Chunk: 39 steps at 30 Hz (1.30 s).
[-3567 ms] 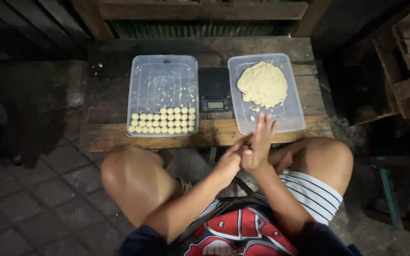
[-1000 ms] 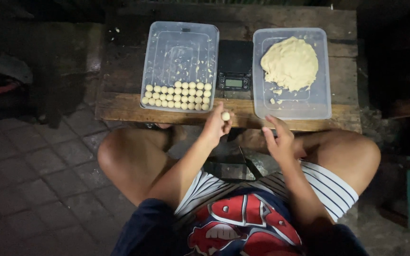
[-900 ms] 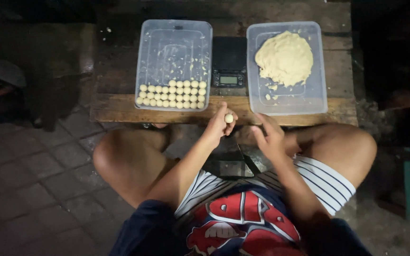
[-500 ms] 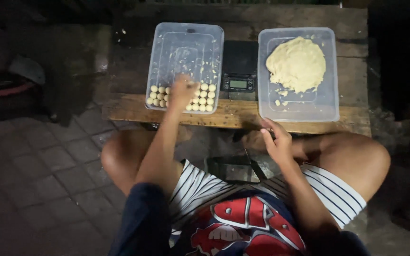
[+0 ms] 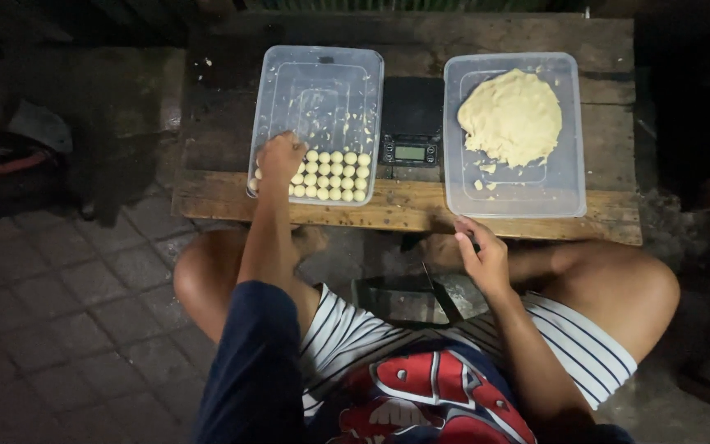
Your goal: The person portions dough from a large mass in a plastic container, weighs each piece on a digital scale, rolls it into a ball, and places it into a second container. This process is repeated throughout the clip.
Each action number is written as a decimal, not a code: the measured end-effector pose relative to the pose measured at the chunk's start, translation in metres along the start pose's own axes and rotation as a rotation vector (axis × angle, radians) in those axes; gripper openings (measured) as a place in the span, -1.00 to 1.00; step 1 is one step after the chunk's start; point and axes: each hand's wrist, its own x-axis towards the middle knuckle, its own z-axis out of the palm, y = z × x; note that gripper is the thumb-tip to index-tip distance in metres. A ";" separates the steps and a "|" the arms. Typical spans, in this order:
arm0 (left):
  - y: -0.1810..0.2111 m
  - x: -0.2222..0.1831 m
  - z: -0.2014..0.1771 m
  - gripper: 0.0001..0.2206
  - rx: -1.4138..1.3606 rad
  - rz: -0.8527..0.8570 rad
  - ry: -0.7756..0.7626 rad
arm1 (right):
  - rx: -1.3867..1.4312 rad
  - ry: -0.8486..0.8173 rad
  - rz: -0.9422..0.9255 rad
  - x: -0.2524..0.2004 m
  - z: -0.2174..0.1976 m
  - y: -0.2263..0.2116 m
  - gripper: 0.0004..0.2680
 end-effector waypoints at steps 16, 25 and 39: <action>0.004 -0.011 0.001 -0.71 0.227 0.003 -0.068 | 0.003 0.002 -0.004 0.001 0.007 0.002 -0.79; 0.112 -0.062 -0.063 -0.61 0.333 0.209 -0.308 | -0.217 0.093 0.097 0.027 -0.032 0.000 -0.78; 0.169 -0.194 -0.029 -0.71 0.152 0.733 -0.426 | -0.522 0.206 0.381 0.134 -0.073 0.139 -0.60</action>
